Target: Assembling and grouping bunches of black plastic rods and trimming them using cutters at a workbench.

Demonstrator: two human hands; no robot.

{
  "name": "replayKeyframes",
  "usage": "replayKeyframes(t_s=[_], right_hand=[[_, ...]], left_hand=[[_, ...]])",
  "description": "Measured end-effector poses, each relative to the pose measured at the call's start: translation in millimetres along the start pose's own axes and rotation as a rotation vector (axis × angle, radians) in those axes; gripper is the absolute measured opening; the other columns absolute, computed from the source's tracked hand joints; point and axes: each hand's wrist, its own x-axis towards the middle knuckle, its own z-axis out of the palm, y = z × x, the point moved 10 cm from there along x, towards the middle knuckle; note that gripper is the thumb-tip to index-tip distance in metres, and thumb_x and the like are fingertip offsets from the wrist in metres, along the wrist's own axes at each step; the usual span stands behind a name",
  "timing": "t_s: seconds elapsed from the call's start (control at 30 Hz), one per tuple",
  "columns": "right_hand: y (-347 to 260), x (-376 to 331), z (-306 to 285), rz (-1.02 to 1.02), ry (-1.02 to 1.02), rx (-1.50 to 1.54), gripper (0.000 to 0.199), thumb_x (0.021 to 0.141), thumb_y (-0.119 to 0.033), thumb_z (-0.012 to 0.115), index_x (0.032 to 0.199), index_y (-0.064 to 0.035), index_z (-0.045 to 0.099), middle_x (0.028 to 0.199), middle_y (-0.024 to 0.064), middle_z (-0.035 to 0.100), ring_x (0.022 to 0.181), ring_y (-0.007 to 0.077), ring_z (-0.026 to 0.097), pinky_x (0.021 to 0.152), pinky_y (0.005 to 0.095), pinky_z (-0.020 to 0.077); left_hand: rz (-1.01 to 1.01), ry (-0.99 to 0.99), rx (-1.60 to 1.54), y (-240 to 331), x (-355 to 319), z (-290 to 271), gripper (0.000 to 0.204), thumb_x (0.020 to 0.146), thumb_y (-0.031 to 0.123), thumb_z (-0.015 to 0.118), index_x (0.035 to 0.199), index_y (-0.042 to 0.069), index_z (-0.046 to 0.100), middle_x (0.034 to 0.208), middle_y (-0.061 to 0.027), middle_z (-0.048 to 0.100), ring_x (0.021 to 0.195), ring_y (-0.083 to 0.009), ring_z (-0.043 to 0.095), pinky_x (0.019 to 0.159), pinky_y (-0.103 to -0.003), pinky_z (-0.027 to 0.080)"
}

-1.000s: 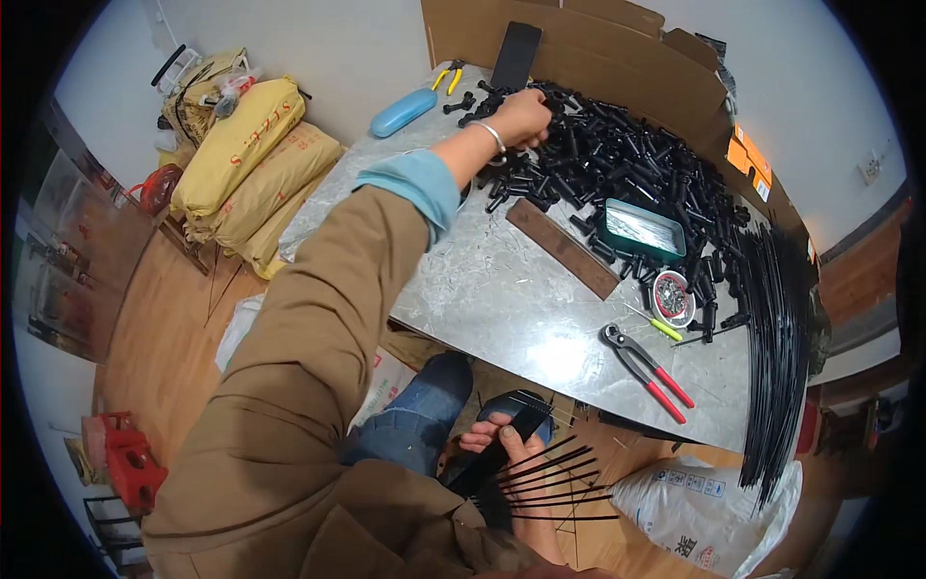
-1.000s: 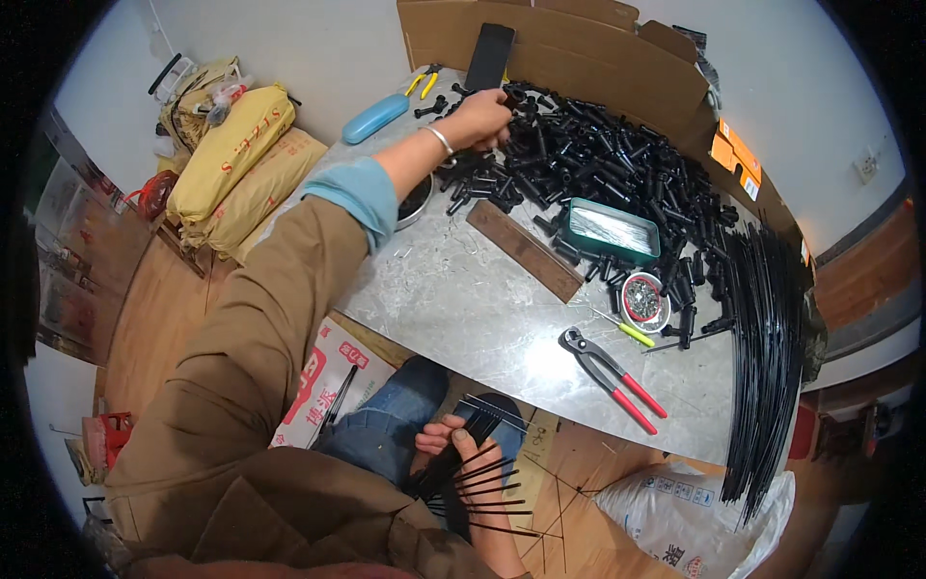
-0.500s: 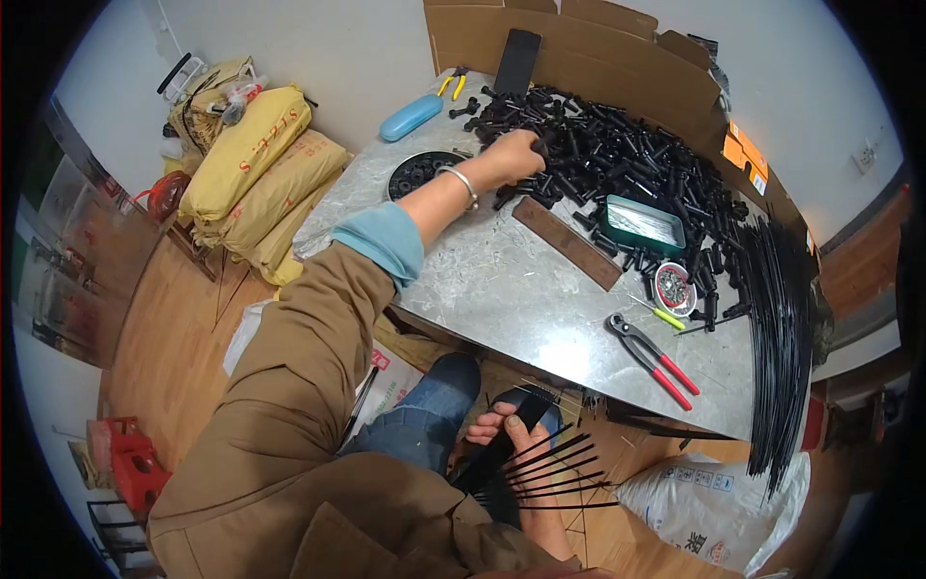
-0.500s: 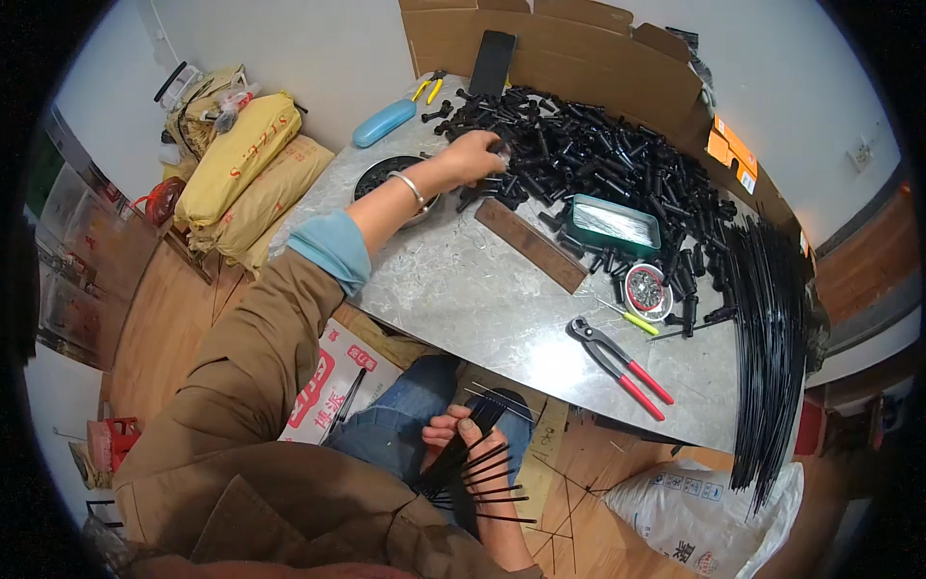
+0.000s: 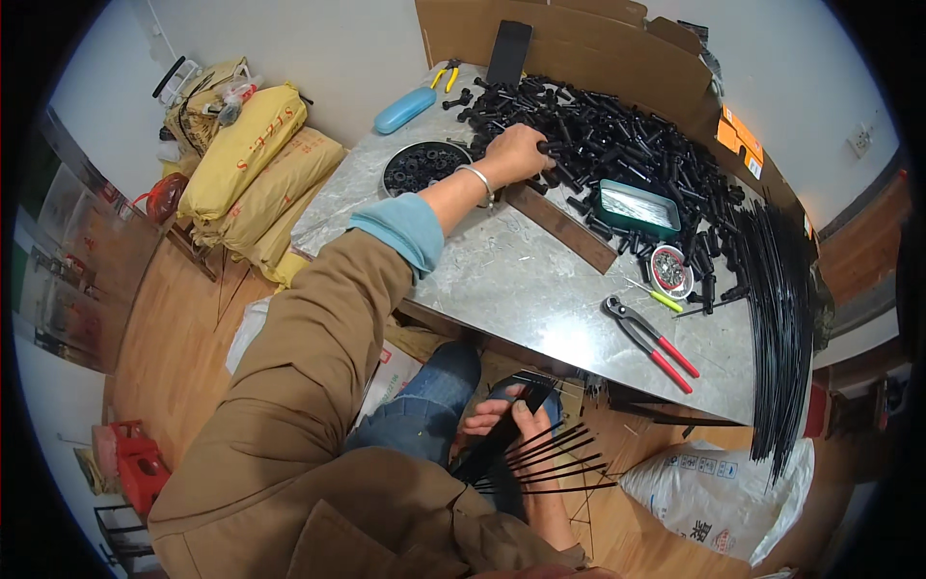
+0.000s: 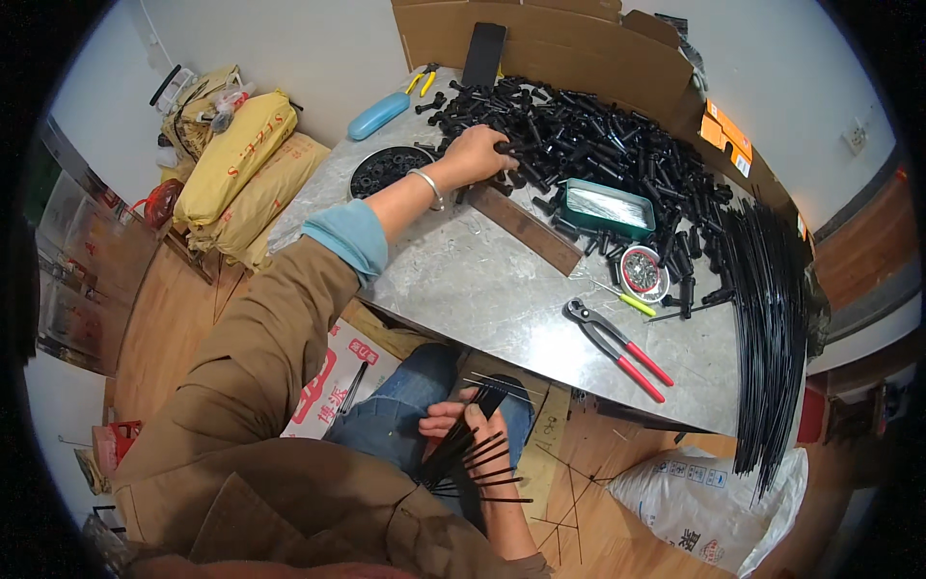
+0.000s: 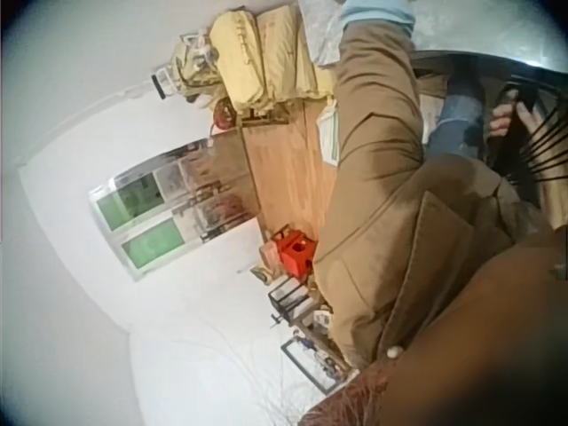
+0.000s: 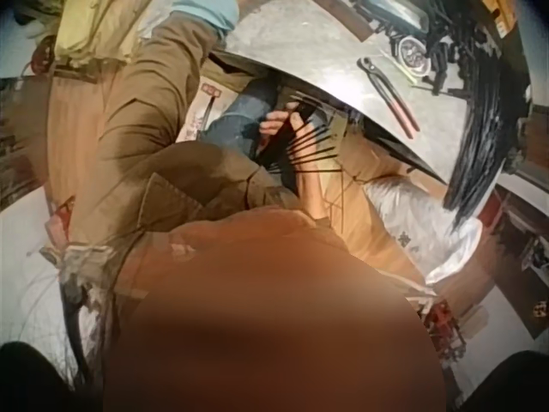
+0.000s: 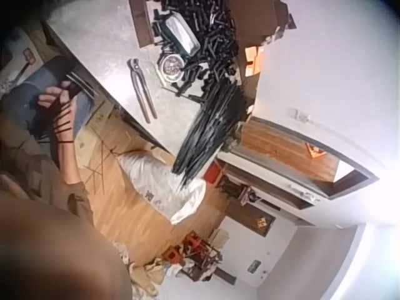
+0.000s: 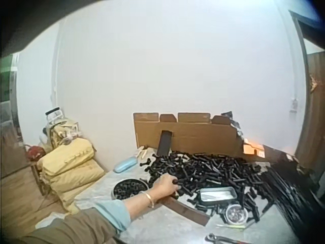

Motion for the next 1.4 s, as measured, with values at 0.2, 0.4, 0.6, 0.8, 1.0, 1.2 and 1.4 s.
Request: replayKeyframes(t_s=[0.2,0.4,0.6,0.8,1.0,1.2,1.4], right_hand=[[8,-3,-5,0.006,-0.006,0.131,0.026,0.095,-0.024,0.051,0.111,-0.0054,0.04,0.096,0.0241,0.059,0.081,0.036,0.066,0.071,0.0464,0.058],[-4,-9,14,-0.082,0.065,0.035,0.025,0.094,-0.017,0.052,0.11,0.0015,0.048,0.095,0.0214,0.061,0.076,0.0313,0.067,0.069,0.0431,0.0583],[8,-8,29,-0.12,0.064,-0.07,0.023,0.096,-0.018,0.051,0.109,0.0005,0.051,0.086,0.0141,0.063,0.072,0.0253,0.067,0.066,0.0391,0.0586],[20,-14,46,-0.111,0.12,-0.185,0.022,0.096,-0.023,0.052,0.107,-0.004,0.051,0.079,0.0081,0.06,0.067,0.0212,0.064,0.063,0.0397,0.0579],[23,-20,54,-0.14,0.196,-0.23,0.019,0.098,-0.024,0.049,0.1,-0.0053,0.051,0.076,0.0057,0.058,0.062,0.0173,0.06,0.063,0.0386,0.057],[23,-20,54,-0.162,0.198,-0.231,0.019,0.098,-0.024,0.048,0.099,-0.0052,0.049,0.075,0.0053,0.057,0.062,0.0158,0.059,0.063,0.0374,0.0575],[21,-21,57,-0.173,0.19,-0.256,0.019,0.099,-0.023,0.047,0.099,-0.0049,0.049,0.075,0.0056,0.057,0.063,0.0158,0.059,0.064,0.0383,0.0582]], left_hand=[[-0.043,-0.429,-0.688,46,-49,20,0.018,0.081,0.02,0.07,0.078,0.003,0.063,0.07,-0.0006,0.061,0.061,-0.007,0.055,0.055,-0.021,0.042],[-0.125,-0.749,-0.947,66,-204,23,0.028,0.085,0.019,0.061,0.103,-0.003,0.06,0.087,-0.0098,0.067,0.077,-0.0139,0.065,0.068,-0.026,0.051],[-0.501,-0.608,-1.522,16,-314,54,0.024,0.091,0.023,0.06,0.101,0.001,0.061,0.097,-0.0089,0.063,0.087,-0.0158,0.061,0.072,-0.029,0.051],[-0.539,-0.514,-1.67,12,-330,47,0.027,0.09,0.026,0.065,0.101,0.002,0.062,0.094,-0.0061,0.061,0.088,-0.0145,0.059,0.074,-0.029,0.049],[-0.485,-0.515,-1.687,16,-328,45,0.029,0.088,0.026,0.067,0.102,0.002,0.061,0.096,-0.0056,0.061,0.089,-0.014,0.058,0.075,-0.029,0.048],[-0.471,-0.5,-1.702,14,-325,43,0.028,0.088,0.028,0.067,0.099,0.004,0.06,0.095,-0.0038,0.06,0.09,-0.0129,0.057,0.076,-0.029,0.048],[-0.466,-0.482,-1.654,12,-322,44,0.028,0.087,0.029,0.068,0.098,0.005,0.061,0.095,-0.002,0.06,0.089,-0.0115,0.057,0.073,-0.027,0.048]])
